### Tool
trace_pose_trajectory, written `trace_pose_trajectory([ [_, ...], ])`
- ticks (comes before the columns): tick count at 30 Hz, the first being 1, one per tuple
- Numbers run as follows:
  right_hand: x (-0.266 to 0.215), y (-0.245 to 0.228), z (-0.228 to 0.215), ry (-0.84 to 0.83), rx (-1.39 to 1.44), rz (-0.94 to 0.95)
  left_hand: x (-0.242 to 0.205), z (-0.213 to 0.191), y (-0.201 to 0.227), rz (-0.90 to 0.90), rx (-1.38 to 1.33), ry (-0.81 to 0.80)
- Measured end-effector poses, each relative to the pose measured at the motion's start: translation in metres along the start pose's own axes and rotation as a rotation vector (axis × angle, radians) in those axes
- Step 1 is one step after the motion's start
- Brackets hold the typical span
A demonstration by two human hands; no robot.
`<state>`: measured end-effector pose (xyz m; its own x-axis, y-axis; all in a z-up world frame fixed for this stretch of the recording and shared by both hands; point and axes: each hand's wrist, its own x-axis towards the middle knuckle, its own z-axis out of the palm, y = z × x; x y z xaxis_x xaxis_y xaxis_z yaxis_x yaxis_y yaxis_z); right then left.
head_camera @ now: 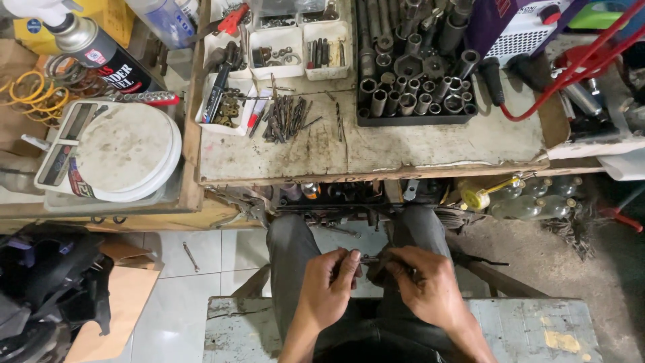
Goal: The person sits at a cluttered workbench and assembles small mechanical parts by hand. They pick up a small metal pin from a tray and insert it into a dark metal component held in their lap, repeating the process with additional pins.
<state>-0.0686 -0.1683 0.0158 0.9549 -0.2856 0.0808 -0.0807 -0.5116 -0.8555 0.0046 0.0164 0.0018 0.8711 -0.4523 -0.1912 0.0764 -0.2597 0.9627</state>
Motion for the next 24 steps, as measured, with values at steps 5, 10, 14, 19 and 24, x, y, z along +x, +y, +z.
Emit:
trace_pose_trajectory([
  [5,0.0,0.007,0.003,-0.008,-0.031,0.061,-0.003,0.001,0.005,-0.032,0.039,0.003],
  [10,0.0,0.008,0.002,-0.022,-0.032,0.101,-0.002,0.004,0.01,0.063,0.106,0.025],
  [14,-0.001,0.014,0.002,-0.056,0.033,0.155,0.0,0.004,0.018,0.22,0.162,0.07],
  [19,-0.003,0.013,0.003,-0.059,0.061,0.134,0.001,0.0,0.014,0.213,0.099,0.028],
  [24,-0.004,0.009,0.004,0.029,-0.003,0.013,0.004,-0.005,0.004,-0.05,0.077,0.003],
])
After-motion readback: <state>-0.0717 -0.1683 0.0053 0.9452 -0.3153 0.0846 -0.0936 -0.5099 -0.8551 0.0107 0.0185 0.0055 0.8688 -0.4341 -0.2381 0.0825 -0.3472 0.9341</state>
